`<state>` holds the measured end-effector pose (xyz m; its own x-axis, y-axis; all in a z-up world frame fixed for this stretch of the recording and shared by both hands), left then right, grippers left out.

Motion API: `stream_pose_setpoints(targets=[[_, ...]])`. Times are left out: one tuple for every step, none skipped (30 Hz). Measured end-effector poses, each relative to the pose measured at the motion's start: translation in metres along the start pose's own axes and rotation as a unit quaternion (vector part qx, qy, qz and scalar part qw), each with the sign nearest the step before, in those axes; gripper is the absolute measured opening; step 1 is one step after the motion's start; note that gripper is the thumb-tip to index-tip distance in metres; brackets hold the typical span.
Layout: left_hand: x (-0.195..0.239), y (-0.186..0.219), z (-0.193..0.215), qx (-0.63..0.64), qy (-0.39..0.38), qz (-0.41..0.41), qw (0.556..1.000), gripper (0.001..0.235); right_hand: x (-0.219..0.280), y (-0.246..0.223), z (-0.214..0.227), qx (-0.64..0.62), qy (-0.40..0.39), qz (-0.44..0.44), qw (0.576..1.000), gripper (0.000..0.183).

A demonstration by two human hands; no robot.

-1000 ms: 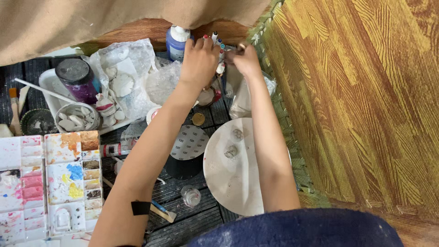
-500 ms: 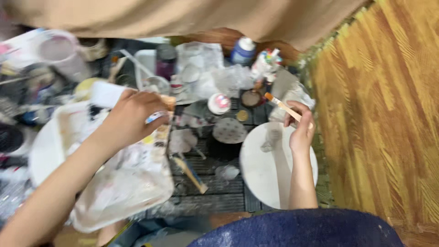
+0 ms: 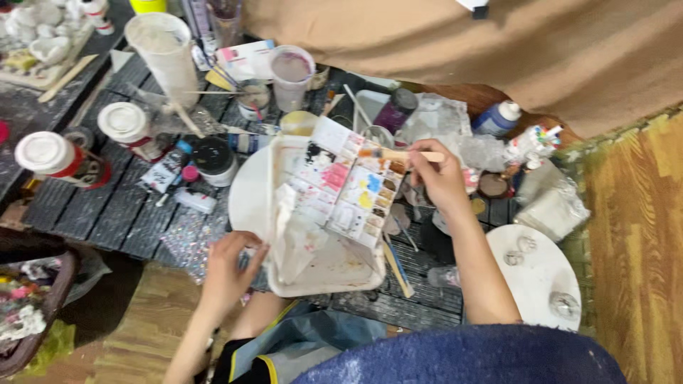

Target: The person paints small figurines using a fine brush and a watercolor palette. They dip the brush in paint, apply it to the figurines, and occasionally clean the brush on a paper towel. The person also moves the paint palette and handles small sculpted objects on a rotating stand.

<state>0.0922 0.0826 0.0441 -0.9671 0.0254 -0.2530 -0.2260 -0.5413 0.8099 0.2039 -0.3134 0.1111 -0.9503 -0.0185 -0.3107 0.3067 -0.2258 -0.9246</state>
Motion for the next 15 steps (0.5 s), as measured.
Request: stream_pose_setpoints(targets=[[0.004,-0.005,-0.001,0.018,0.003,0.018,1.000,0.020,-0.003,0.002,-0.019,-0.012,-0.011,-0.008,1.000,0.014],[0.006,-0.009,-0.001,0.036,0.005,0.035,0.999,0.023,-0.005,0.006,-0.035,-0.013,-0.018,-0.026,0.999,0.014],[0.008,-0.008,-0.004,0.032,0.005,0.033,0.999,0.030,-0.004,0.010,-0.048,-0.011,-0.024,-0.044,0.999,0.015],[0.009,-0.007,-0.006,0.029,0.004,0.031,0.999,0.037,-0.003,0.014,-0.059,-0.009,-0.031,-0.062,0.998,0.016],[0.010,-0.005,-0.008,0.026,0.002,0.030,0.999,0.044,-0.002,0.016,-0.067,-0.015,-0.030,-0.061,0.998,0.016],[0.009,-0.005,-0.010,0.022,-0.001,0.036,0.999,0.045,-0.001,0.018,-0.075,-0.021,-0.030,-0.061,0.997,0.016],[0.007,-0.005,-0.011,0.017,-0.006,0.040,0.999,0.047,0.002,0.022,-0.081,-0.028,-0.027,-0.062,0.997,0.016],[0.005,-0.006,-0.013,0.011,-0.012,0.045,0.999,0.048,0.005,0.024,-0.085,-0.027,-0.021,-0.045,0.998,0.015],[0.003,-0.006,-0.013,0.003,-0.012,0.050,0.999,0.046,0.011,0.025,-0.087,-0.026,-0.014,-0.029,0.999,0.015],[0.000,-0.007,-0.013,-0.004,-0.013,0.055,0.998,0.044,0.018,0.026,-0.090,-0.024,-0.008,-0.013,1.000,0.014],[-0.005,-0.007,-0.014,-0.011,-0.013,0.060,0.998,0.042,0.026,0.031,-0.092,-0.025,-0.004,-0.019,0.999,0.012],[-0.008,-0.004,-0.014,-0.017,-0.005,0.046,0.999,0.042,0.035,0.035,-0.094,-0.026,0.000,-0.025,0.999,0.010],[-0.012,0.000,-0.012,-0.026,0.007,0.031,0.999,0.041,0.042,0.038,-0.095,-0.028,0.003,-0.029,0.999,0.009],[-0.016,0.006,-0.012,-0.034,0.018,0.016,0.999,0.041,0.050,0.040,-0.093,-0.041,0.032,-0.027,0.998,0.009],[-0.019,0.012,-0.014,-0.051,0.023,-0.014,0.998,0.040,0.063,0.043,-0.093,-0.054,0.062,-0.029,0.996,0.009]])
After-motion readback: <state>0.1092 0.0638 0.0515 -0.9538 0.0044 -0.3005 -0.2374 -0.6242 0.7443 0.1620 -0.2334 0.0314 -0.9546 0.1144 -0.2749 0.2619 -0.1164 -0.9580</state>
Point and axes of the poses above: each hand's wrist, its own x-axis away from the middle knuckle, its own z-axis out of the back of the hand, y = z × x, the point moved 10 cm from there along -x, towards the middle knuckle, and after that the axes turned 11 degrees about z, right-handed, at the moved point
